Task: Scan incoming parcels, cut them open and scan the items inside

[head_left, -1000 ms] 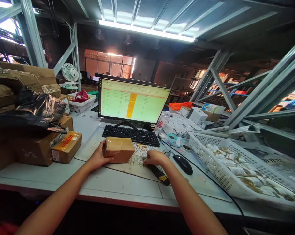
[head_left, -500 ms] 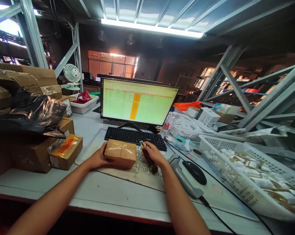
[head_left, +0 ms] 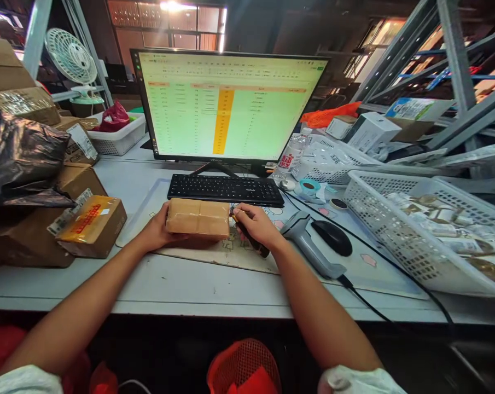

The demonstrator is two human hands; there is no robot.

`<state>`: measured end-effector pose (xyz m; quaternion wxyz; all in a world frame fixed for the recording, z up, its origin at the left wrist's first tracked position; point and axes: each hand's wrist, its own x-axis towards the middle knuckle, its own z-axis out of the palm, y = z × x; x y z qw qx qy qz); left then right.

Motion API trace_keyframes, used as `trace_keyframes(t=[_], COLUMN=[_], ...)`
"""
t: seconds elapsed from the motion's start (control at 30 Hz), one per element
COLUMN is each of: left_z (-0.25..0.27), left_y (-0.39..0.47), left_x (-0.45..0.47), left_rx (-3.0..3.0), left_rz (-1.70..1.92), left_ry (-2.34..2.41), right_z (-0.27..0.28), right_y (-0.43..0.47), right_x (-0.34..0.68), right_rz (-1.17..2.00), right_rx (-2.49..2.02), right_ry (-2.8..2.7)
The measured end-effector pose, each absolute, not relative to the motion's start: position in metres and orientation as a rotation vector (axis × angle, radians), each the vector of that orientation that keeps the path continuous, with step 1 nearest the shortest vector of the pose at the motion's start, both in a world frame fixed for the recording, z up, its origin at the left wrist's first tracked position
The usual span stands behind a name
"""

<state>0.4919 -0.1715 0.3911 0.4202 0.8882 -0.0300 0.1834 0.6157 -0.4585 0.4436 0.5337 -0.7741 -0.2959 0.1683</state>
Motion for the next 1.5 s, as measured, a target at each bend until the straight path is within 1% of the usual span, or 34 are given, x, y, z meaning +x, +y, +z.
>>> trace_keyframes(t=[0.2,0.37,0.47,0.53,0.63,0.7,0.8,0.97,1.1,1.33,1.5], left_z=[0.397,0.399,0.405,0.414,0.428,0.434,0.436,0.427,0.425,0.424,0.422], left_y=[-0.171,-0.168,-0.173,-0.182,-0.2,-0.21,-0.222,-0.24,-0.25,-0.254,-0.258], left_x=[0.487,0.483,0.476,0.468,0.453,0.445,0.439,0.44,0.44,0.439,0.439], left_rx=[2.34,2.364,2.394,2.367,2.43,2.559,2.722,2.866,2.9,2.938,2.93], left_rz=[0.537,0.623,0.762,0.944,1.244,1.352,1.344,1.277,1.308,1.306,1.321], left_ry=[-0.027,0.026,0.037,0.033,-0.068,-0.133,-0.121,-0.048,-0.044,-0.08,-0.11], right_z=[0.448,0.446,0.443,0.441,0.44,0.441,0.446,0.457,0.453,0.444,0.449], right_y=[-0.46,-0.464,-0.469,-0.471,-0.472,-0.471,-0.468,-0.456,-0.444,-0.434,-0.44], right_x=[0.606,0.607,0.615,0.62,0.625,0.622,0.609,0.571,0.551,0.542,0.532], right_rz=[0.383,0.527,0.588,0.474,0.18,0.093,0.02,-0.212,-0.251,-0.347,-0.306], right_rx=[-1.86,-1.873,-1.902,-1.99,-2.174,-2.232,-2.214,-2.08,-2.068,-2.232,-2.454], right_ry=[-0.845,-0.992,-1.054,-1.05,-1.017,-1.004,-0.993,-1.115,-1.23,-1.134,-1.078])
